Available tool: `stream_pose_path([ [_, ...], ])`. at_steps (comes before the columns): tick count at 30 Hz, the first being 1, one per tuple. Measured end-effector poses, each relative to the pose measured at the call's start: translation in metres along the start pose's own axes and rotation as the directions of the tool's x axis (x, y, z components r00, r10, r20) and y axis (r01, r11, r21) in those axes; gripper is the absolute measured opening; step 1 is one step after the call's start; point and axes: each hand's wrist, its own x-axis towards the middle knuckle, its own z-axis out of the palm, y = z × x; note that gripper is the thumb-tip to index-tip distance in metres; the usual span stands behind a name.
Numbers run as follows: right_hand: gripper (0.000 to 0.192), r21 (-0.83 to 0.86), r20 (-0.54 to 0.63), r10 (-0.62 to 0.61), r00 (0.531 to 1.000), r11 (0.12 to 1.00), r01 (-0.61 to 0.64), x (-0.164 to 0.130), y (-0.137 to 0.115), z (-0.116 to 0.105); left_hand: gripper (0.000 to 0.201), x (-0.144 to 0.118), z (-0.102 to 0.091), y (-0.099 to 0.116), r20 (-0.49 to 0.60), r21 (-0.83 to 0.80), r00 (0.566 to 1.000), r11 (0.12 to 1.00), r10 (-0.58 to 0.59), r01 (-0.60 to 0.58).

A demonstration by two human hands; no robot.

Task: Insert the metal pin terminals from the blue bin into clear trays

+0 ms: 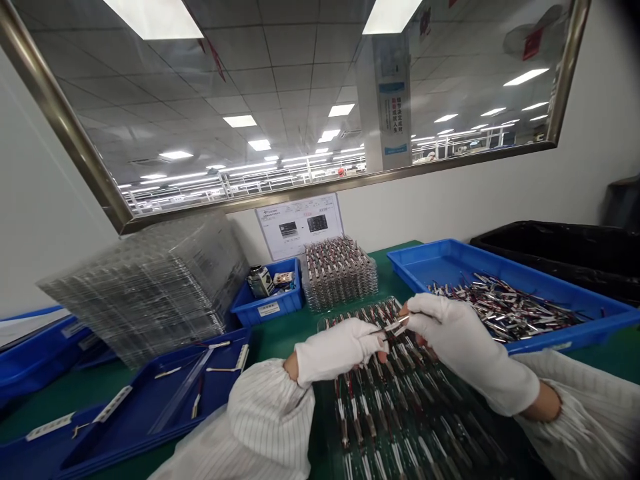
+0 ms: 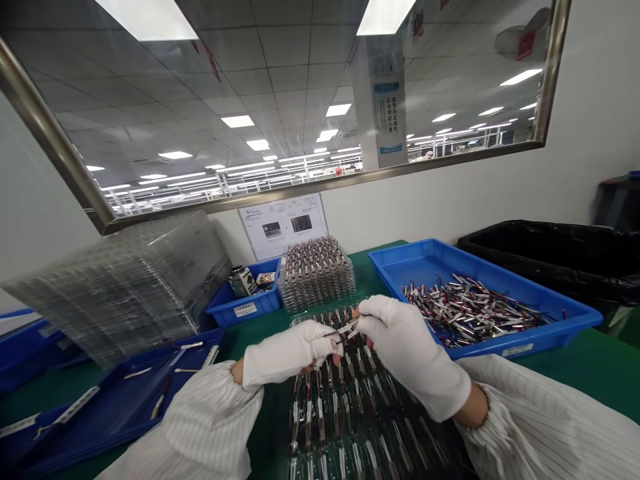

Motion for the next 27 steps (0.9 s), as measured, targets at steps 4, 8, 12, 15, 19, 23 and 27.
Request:
stream_pose_path([
  [4, 0.01, -0.232, -0.171, -0.176, 0.97, 0.964, 0.134, 0.0, 0.0, -0.003, 0.036, 0.006, -0.003, -0.014, -0.12, -0.039, 0.993, 0.999, 0.008, -0.012],
  [8, 0.018, -0.503, -0.126, -0.374, 0.919, 0.822, 0.266, -0.008, -0.007, -0.001, 0.029, 0.014, -0.007, -0.023, -0.302, -0.095, 0.953, 0.995, -0.002, -0.029],
  [12, 0.021, -0.517, 0.276, -0.393, 0.877, 0.708, 0.48, -0.03, -0.011, 0.016, 0.025, 0.017, -0.01, -0.025, -0.382, -0.112, 0.924, 0.993, -0.005, -0.041],
  [15, 0.016, -0.464, 0.509, -0.445, 0.737, 0.579, 0.67, -0.048, 0.0, 0.042, 0.026, 0.016, -0.01, -0.022, -0.396, -0.114, 0.918, 0.993, -0.02, -0.027],
  [19, 0.011, -0.406, 0.604, -0.47, 0.644, 0.514, 0.755, -0.057, 0.022, 0.062, 0.027, 0.014, -0.007, -0.019, -0.395, -0.123, 0.918, 0.992, -0.029, -0.021],
  [23, 0.011, -0.266, 0.622, -0.334, 0.708, 0.761, 0.592, -0.055, 0.015, 0.04, 0.026, 0.013, -0.006, -0.018, -0.395, -0.133, 0.918, 0.991, -0.047, -0.007],
  [27, 0.012, -0.006, 0.354, -0.212, 0.911, 0.973, 0.229, -0.072, -0.003, 0.007, 0.027, 0.014, -0.005, -0.019, -0.394, -0.121, 0.918, 0.993, -0.041, -0.008],
])
